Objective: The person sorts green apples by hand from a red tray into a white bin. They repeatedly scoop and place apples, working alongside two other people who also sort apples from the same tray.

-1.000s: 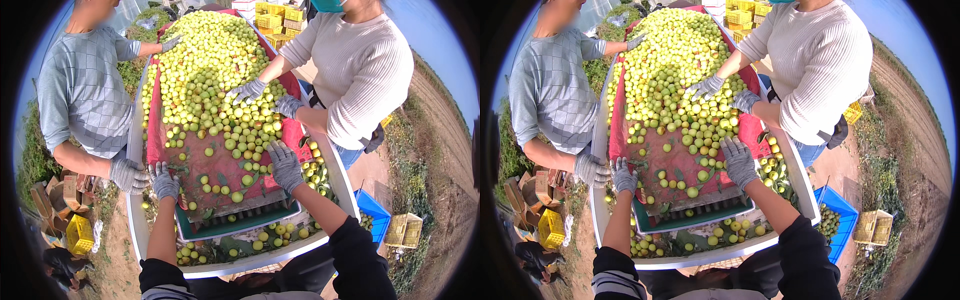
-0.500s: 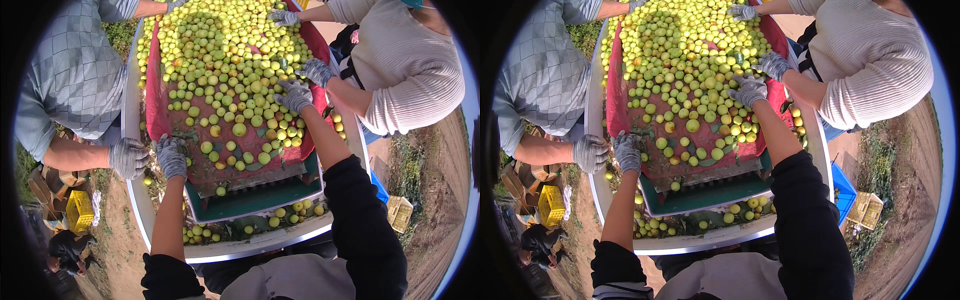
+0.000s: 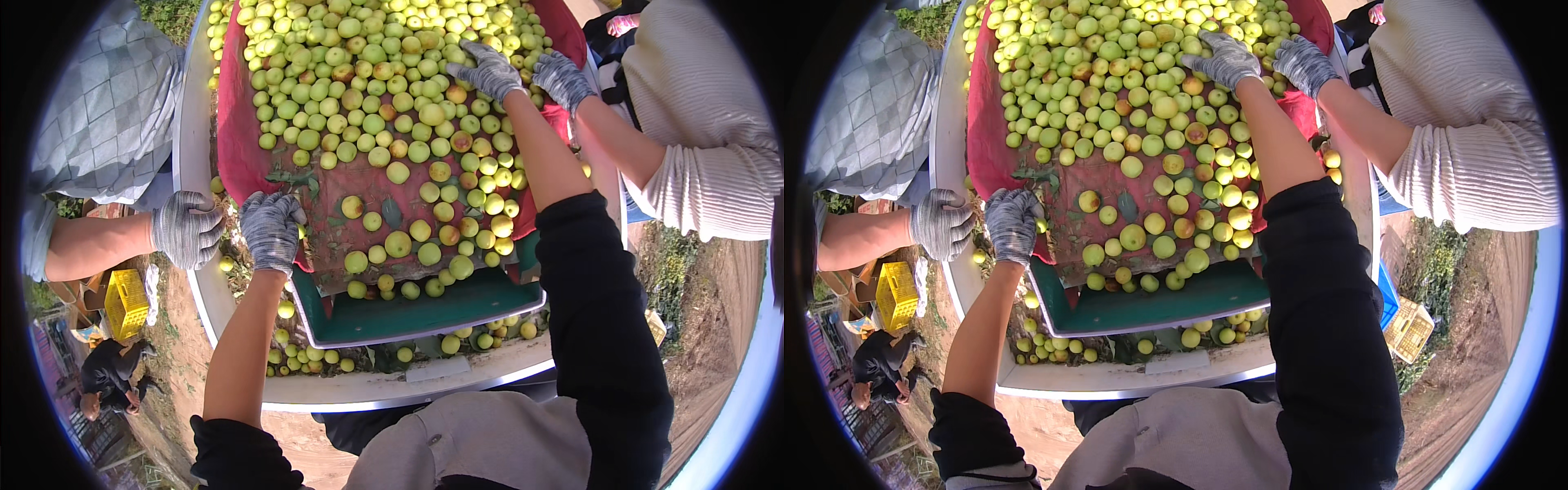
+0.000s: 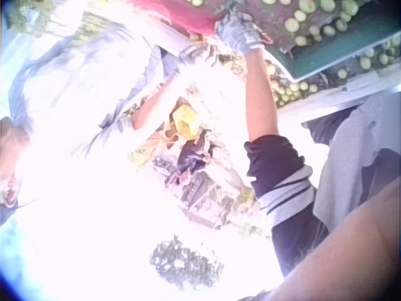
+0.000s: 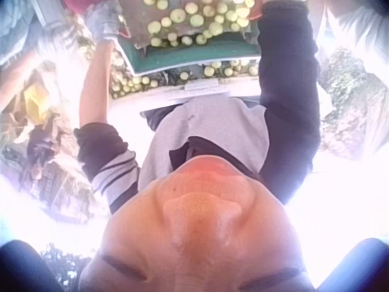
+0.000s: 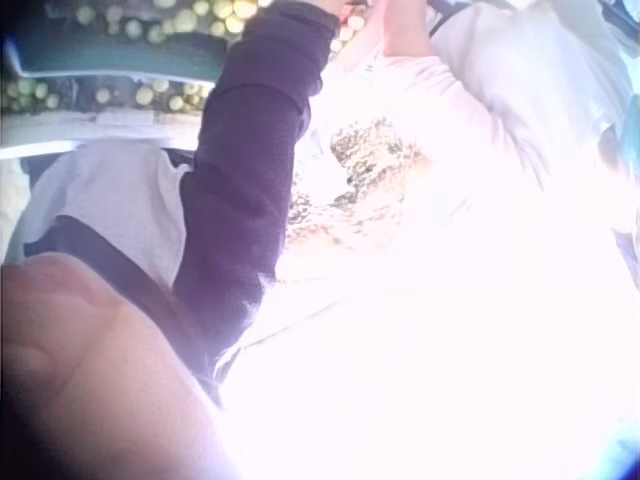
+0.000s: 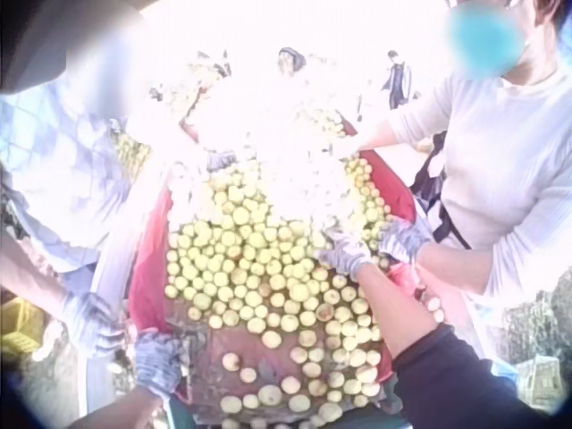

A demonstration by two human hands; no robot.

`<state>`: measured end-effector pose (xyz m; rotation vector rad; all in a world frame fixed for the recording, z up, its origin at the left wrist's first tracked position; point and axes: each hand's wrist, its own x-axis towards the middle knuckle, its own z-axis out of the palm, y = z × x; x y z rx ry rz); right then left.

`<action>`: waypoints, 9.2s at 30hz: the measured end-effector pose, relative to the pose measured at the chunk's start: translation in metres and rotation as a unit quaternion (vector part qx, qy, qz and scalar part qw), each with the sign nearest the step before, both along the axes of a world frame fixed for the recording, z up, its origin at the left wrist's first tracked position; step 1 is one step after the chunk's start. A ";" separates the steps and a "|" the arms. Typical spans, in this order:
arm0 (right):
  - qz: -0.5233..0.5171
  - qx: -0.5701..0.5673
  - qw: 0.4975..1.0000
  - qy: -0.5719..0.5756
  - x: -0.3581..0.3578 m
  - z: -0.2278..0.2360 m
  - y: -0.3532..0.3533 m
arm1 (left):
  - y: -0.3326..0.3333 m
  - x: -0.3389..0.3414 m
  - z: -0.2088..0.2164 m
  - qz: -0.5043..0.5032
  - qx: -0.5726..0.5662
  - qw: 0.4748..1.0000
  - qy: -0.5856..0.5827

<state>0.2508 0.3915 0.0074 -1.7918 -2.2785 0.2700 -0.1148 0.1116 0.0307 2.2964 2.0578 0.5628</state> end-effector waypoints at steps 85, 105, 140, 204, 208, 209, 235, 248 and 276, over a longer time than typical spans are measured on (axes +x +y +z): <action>0.237 -0.037 0.965 -0.105 -0.081 -0.001 -0.271 | -0.002 0.001 -0.005 0.093 -0.060 0.991 0.071; -0.294 -0.098 0.920 -0.241 0.253 0.105 -0.469 | 0.002 -0.011 -0.023 0.074 0.019 0.993 0.085; 0.200 0.007 0.979 0.035 -0.025 0.018 -0.274 | -0.004 -0.009 -0.029 0.199 0.092 0.976 0.007; 0.135 -0.287 0.851 0.419 -0.140 -0.002 -0.238 | 0.005 0.005 -0.011 0.345 -0.047 0.924 -0.161; 0.137 -0.240 0.793 0.543 -0.107 0.008 -0.250 | 0.006 0.004 -0.014 0.349 -0.061 0.921 -0.162; 0.117 -0.197 0.814 0.533 -0.087 0.014 -0.258 | 0.006 0.004 -0.014 0.346 -0.053 0.923 -0.158; 0.215 0.081 0.973 0.039 -0.210 0.018 -0.222 | 0.007 0.005 -0.013 0.349 -0.064 0.922 -0.157; 0.258 0.010 0.963 0.079 -0.147 0.006 -0.189 | 0.004 0.003 -0.017 0.338 -0.047 0.928 -0.151; 0.066 -0.013 0.995 0.080 -0.036 0.029 -0.110 | 0.007 0.004 -0.013 0.340 -0.095 0.921 -0.167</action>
